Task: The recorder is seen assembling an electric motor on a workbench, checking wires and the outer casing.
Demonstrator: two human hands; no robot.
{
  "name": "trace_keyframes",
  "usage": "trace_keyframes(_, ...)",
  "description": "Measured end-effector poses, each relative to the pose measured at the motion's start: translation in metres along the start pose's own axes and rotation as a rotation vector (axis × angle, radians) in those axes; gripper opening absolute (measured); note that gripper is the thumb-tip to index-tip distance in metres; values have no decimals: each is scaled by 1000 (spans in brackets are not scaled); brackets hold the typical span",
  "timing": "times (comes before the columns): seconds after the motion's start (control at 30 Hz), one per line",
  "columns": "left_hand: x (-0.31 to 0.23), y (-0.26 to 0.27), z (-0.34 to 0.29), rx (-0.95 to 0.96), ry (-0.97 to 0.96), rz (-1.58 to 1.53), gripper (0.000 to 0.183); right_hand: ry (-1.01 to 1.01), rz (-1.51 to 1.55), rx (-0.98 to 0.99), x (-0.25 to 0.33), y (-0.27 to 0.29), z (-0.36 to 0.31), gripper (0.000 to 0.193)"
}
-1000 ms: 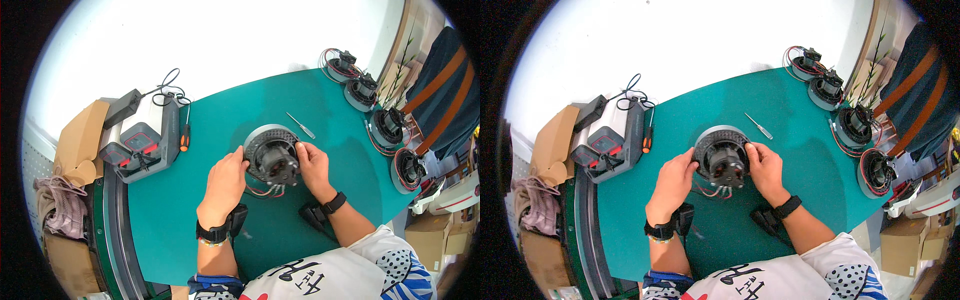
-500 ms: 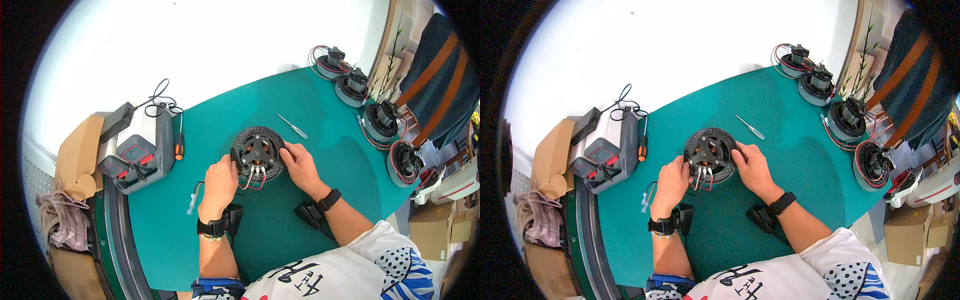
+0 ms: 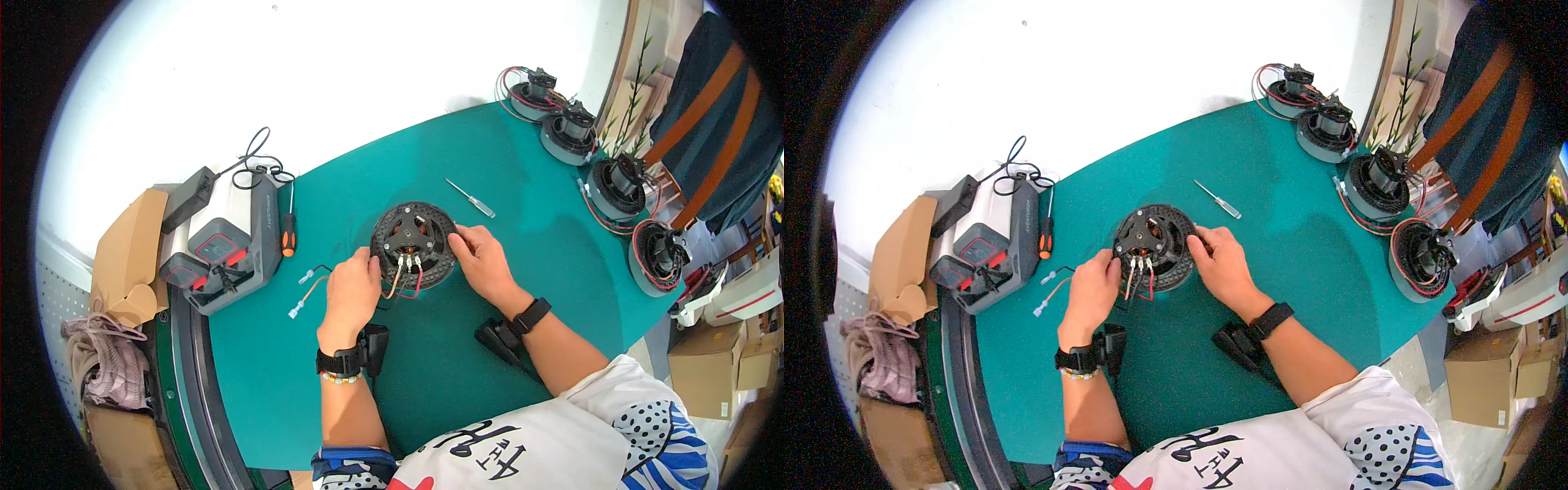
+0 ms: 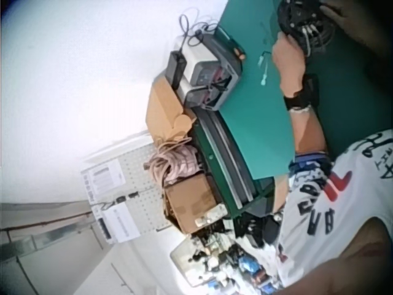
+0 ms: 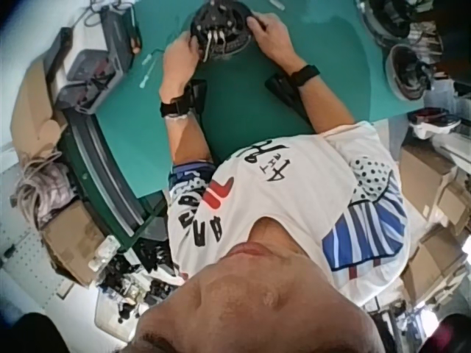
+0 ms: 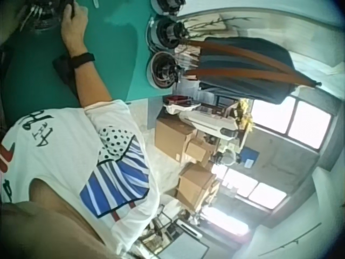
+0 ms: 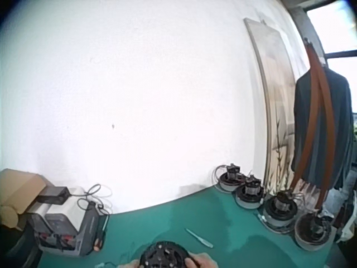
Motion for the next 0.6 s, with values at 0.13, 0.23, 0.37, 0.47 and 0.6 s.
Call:
trace_keyframes(0.13, 0, 24, -12, -123, -101, -29, 20, -30, -6, 18, 7, -4, -2, 31)
trace_keyframes(0.23, -18, 47, -20, -162, -141, -261, 23, 22, 19, -45, 2, 0, 0, 30)
trace_keyframes(0.37, -21, 32, -39, 86, 28, -478, 33, -9, 22, -17, -3, -2, 2, 30)
trace_keyframes(0.47, -19, 6, -74, 108, 73, -727, 59, -19, 54, -22, 3, 1, 3, 31)
trace_keyframes(0.6, -27, -23, -98, 348, 317, -1093, 74, -16, 34, -54, -2, 0, 4, 29)
Point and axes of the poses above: each hand's wrist, its own z-axis towards the middle knuckle, its own y-axis out of the back of the hand, x = y × z, the point moved 7 cm from there along z, towards the middle knuckle, and after that the axes turned 8 degrees about y, right-handed, at the moved point
